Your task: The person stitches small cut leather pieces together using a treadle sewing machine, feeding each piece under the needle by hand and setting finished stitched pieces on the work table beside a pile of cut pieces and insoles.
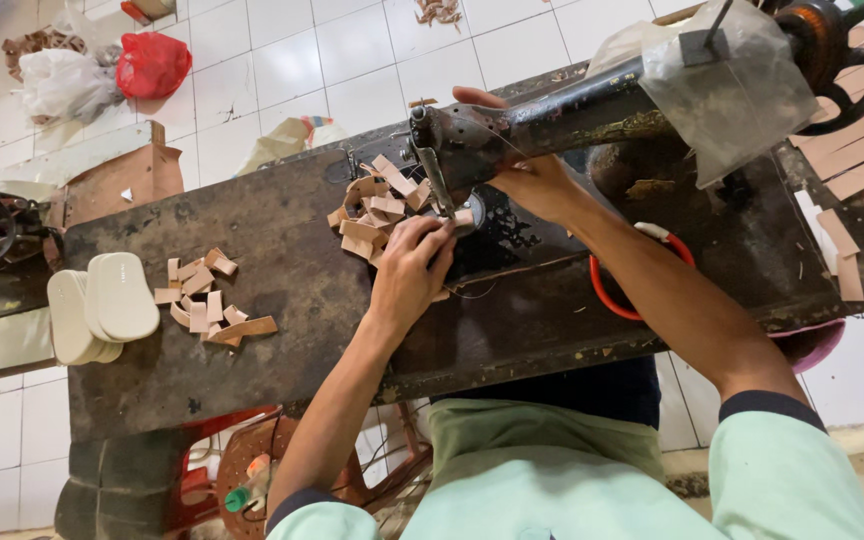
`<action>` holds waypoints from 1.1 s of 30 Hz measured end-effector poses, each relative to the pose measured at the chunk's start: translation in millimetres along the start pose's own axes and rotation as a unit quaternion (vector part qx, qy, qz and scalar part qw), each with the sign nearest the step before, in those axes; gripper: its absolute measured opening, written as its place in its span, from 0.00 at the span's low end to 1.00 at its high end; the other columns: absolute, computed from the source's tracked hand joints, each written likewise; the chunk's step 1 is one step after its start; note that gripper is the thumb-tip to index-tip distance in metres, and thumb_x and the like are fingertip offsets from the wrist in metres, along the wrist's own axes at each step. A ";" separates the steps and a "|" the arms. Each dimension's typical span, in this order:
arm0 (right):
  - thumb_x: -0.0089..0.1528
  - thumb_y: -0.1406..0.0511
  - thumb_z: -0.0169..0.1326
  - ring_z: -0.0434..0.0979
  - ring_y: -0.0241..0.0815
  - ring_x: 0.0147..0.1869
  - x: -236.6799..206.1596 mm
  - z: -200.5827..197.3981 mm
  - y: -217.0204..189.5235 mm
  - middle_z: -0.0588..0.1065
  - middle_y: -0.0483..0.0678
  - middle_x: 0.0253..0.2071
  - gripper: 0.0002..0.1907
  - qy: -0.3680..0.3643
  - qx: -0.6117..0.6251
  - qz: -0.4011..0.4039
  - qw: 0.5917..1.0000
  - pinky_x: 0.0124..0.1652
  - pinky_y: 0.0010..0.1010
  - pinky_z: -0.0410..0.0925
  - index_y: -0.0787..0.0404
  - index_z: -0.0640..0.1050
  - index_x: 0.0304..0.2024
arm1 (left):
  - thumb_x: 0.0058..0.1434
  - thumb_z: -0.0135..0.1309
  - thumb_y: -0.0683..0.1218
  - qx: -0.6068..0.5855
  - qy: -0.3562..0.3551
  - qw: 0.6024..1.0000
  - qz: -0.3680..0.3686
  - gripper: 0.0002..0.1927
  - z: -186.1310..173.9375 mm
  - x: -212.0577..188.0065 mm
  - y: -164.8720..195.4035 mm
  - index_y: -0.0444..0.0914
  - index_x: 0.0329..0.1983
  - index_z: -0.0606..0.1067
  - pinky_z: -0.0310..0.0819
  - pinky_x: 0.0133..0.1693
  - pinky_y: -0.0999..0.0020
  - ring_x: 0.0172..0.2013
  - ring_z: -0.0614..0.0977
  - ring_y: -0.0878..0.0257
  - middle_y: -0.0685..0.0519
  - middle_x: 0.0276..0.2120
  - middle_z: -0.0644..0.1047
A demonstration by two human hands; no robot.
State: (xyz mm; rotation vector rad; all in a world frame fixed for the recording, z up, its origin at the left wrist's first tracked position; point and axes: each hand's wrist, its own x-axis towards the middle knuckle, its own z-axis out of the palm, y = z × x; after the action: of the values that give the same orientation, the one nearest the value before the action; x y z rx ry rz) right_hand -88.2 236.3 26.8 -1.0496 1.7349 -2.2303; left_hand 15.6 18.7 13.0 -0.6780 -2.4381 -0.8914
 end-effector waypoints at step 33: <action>0.79 0.63 0.44 0.77 0.44 0.33 -103.9 -219.2 -102.1 0.77 0.51 0.34 0.15 0.274 -0.820 -0.046 0.500 0.32 0.30 0.70 0.64 0.78 0.45 | 0.62 0.60 0.40 0.007 -0.046 0.999 0.011 0.10 -0.8 8.1 -14.2 0.32 0.45 0.75 0.70 0.63 0.52 0.63 0.74 0.41 0.37 0.59 0.75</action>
State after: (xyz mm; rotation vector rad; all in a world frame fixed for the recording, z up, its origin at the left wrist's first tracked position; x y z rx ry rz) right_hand -107.5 497.7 50.6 -0.2274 4.0573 0.0137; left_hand 1.3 10.9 11.5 -0.7551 -2.5112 -0.8522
